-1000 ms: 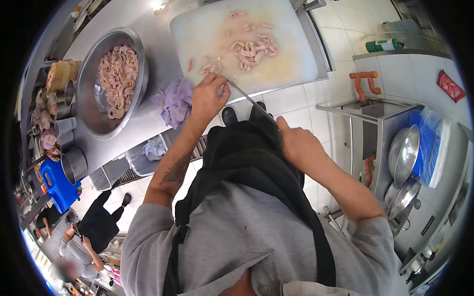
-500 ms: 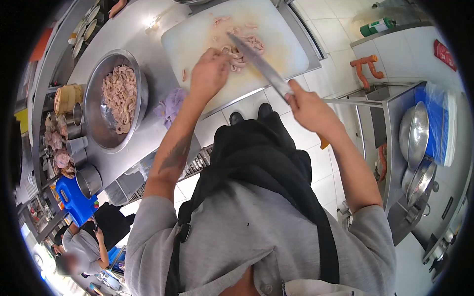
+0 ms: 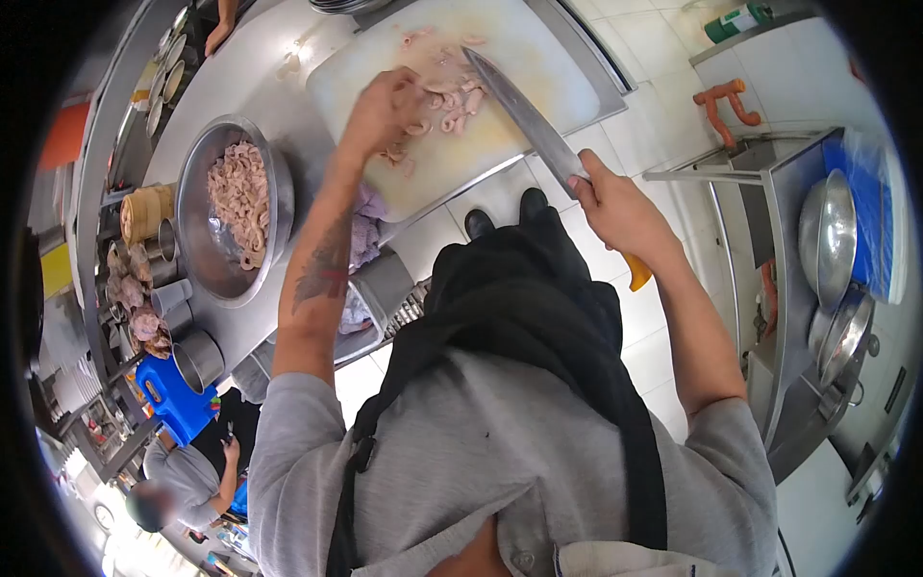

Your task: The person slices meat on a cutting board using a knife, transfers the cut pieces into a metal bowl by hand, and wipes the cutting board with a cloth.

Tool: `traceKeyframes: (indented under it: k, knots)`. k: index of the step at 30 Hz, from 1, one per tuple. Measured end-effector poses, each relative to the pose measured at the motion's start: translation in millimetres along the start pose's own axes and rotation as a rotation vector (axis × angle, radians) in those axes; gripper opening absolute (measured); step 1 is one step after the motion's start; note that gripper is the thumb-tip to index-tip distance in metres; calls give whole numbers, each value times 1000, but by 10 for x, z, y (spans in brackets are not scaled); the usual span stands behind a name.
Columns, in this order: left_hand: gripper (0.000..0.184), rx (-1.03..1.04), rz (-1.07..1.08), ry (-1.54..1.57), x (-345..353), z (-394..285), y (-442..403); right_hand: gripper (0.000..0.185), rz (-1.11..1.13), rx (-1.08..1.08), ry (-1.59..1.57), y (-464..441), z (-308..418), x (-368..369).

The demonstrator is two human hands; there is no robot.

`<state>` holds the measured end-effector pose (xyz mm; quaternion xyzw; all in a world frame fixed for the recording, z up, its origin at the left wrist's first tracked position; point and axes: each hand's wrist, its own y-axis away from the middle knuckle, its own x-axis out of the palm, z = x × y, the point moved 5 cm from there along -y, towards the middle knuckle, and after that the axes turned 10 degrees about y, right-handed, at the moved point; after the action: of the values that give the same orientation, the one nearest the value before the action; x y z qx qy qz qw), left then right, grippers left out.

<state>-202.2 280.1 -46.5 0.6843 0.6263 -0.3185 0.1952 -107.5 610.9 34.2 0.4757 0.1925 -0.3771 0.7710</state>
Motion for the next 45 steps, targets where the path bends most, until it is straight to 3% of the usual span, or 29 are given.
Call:
traceKeyframes:
  k: [1, 3, 5, 8, 11, 13, 15, 17, 21, 25, 30, 32, 35, 37, 43, 45]
  knots:
    - [26, 4, 8, -1, -89, 3, -51, 26, -1, 5, -7, -4, -26, -7]
    - [27, -228, 33, 427, -260, 83, -156, 26, -6, 35, -36, -18, -92, -41]
    - [26, -232, 23, 398, -466, -23, -210, 27, -18, 37, -49, -26, -135, -57]
    - [24, -227, 7, 170, -736, -64, -138, 27, -30, 0, -55, -54, -22, -62]
    - [21, -112, -217, -61, -836, 133, 74, 28, 7, -83, 7, -237, 327, -36]
    - [17, -155, -265, -554, -692, 449, 249, 29, 51, -124, 63, -466, 541, 119]
    - [17, -251, -237, -472, -622, 721, 338, 33, -124, -405, 283, -811, 794, 315]
    - [21, -135, -381, -265, -617, 540, 383, 33, -135, -422, 364, -990, 1080, 342]
    - [23, -139, -296, -199, -512, 653, 354, 31, -163, -536, 563, -1004, 1334, 294]
    - [22, -139, -328, -128, -468, 711, 332, 36, -70, -496, 656, -1103, 1329, 343]
    - [22, -137, -349, -124, -459, 718, 389, 47, -3, -499, 545, -1522, 1291, 652]
    - [17, -251, -426, -40, -520, 833, 355, 49, 17, -463, 608, -1376, 1102, 539]
    - [20, -241, -516, 63, -693, 699, 490, 51, 59, -419, 665, -1264, 1128, 404]
    - [19, -207, -438, 4, -716, 761, 503, 52, 84, -395, 657, -1202, 1220, 268]
    - [16, -176, -368, -42, -636, 762, 541, 44, 93, -462, 680, -1032, 1544, 128]
    - [14, -178, -360, -41, -632, 763, 513, 43, 8, -611, 645, -1284, 1516, 376]
